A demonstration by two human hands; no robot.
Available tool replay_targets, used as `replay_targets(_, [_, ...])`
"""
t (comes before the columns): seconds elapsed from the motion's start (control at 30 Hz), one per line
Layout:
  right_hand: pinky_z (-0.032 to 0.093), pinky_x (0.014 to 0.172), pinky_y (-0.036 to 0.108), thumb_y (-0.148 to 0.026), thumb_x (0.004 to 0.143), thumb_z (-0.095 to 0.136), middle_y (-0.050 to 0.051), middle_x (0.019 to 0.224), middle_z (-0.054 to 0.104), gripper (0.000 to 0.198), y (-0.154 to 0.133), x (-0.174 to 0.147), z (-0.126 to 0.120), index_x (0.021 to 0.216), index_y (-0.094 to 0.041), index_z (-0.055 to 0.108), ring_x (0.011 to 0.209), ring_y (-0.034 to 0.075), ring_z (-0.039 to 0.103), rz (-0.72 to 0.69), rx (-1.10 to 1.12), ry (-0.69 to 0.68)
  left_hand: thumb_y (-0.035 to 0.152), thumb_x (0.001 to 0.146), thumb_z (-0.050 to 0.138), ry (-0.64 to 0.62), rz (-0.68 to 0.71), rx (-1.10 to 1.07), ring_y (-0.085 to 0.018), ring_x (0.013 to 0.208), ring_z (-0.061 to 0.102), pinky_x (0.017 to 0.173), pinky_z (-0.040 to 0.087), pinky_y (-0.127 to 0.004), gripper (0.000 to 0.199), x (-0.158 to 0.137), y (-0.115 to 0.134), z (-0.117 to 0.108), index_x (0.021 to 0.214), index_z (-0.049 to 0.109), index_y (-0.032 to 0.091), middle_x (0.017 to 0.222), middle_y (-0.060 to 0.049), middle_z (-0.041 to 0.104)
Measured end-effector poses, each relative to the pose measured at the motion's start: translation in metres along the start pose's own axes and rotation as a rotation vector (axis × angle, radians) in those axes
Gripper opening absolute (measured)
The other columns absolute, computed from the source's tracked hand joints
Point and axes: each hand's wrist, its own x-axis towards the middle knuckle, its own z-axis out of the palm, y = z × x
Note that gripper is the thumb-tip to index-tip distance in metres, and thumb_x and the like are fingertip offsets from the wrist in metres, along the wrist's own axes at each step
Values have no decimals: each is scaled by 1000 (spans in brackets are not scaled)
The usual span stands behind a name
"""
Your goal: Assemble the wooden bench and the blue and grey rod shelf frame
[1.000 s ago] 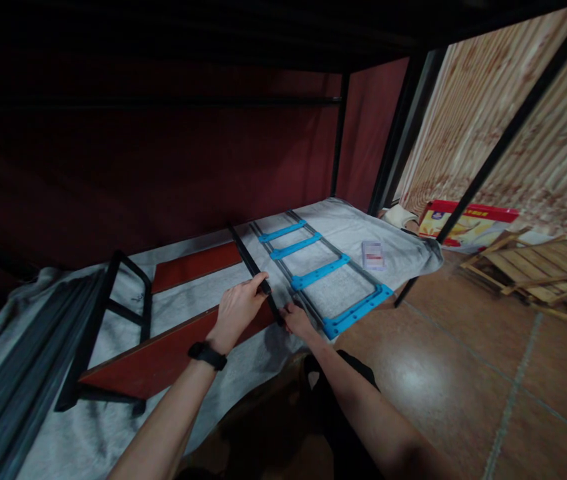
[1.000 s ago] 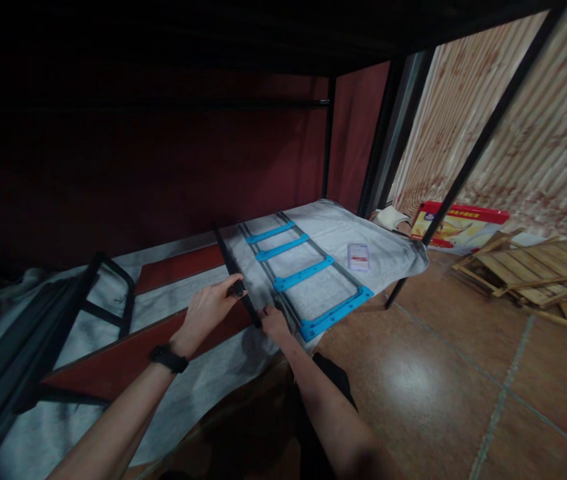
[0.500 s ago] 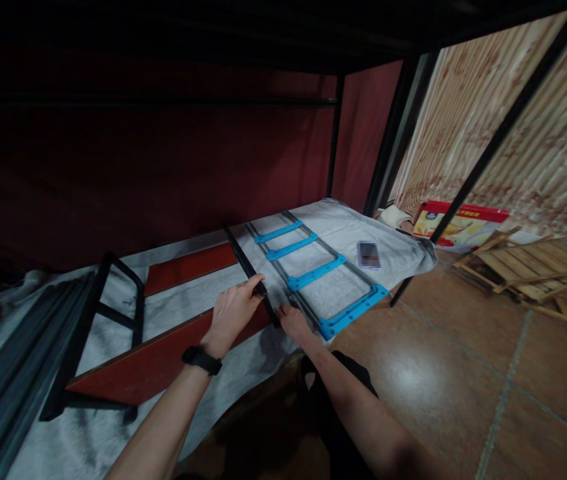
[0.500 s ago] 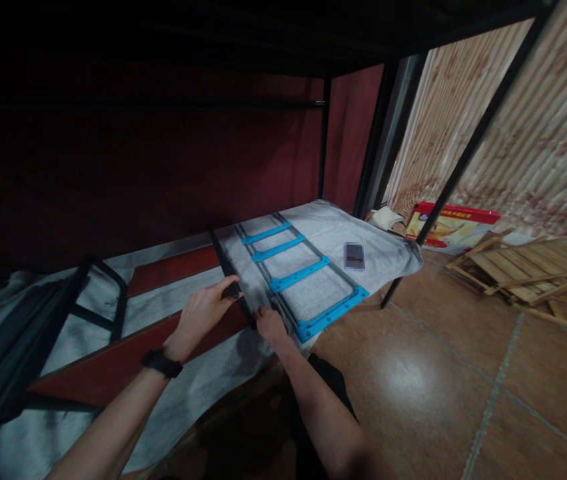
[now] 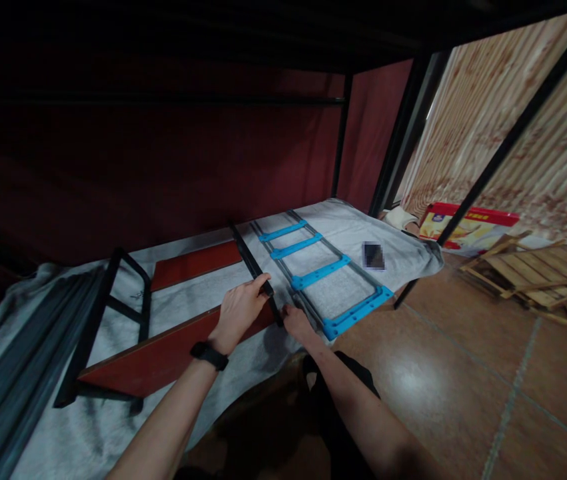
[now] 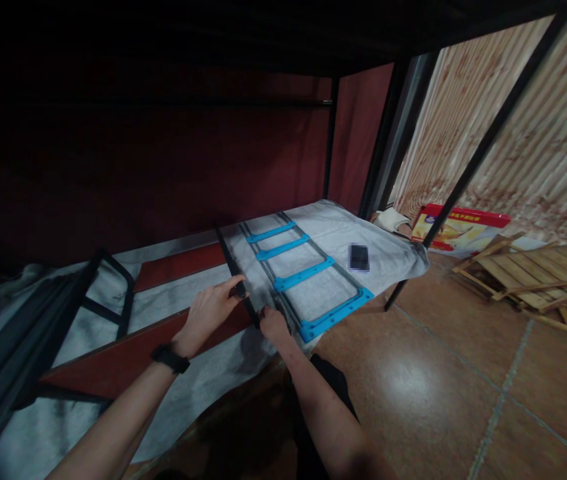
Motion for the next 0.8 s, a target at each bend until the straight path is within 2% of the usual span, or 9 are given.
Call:
replay_targets(0.1, [46,55,18,-19,99,44,6,78,73,23,3,0,-3,101,-14,66,63,13,68,0,53,-55,38,97,47,5,8,-4,-27,101,71,78,48,-34,39,0,-1,2,135,55,33,113,-6,76])
replay_targets(0.17, [45,54,17,-16,97,45,4,78,74,21,4,-2,-4,103,-15,65,61,11,67,-9,55,-61,37,97,47,-5,14,-5,-28,102,71,79,48,-35,39,-1,-1,3,135,55,33,114,-6,76])
replay_targets(0.4, [47,76,24,-7,94,42,16,100,74,27,-2,-9,0,106,-11,66,96,20,70,-48,-127,21,32,97,50,-25,-5,-31,-26,110,68,88,48,-34,41,-6,4,5,137,54,32,120,-6,74])
replay_targets(0.6, [48,78,30,-8,97,35,20,100,73,31,-1,-13,13,114,-8,61,96,25,71,-65,-278,34,32,96,53,-19,21,-26,-25,108,69,90,49,-35,43,-7,2,8,138,52,31,118,-7,74])
replay_targets(0.8, [50,75,32,-13,99,33,20,99,73,31,-4,-16,14,110,-10,62,93,26,72,-60,-401,61,31,95,54,-11,31,-50,-23,110,68,93,49,-33,42,-10,3,10,138,52,32,120,-5,73])
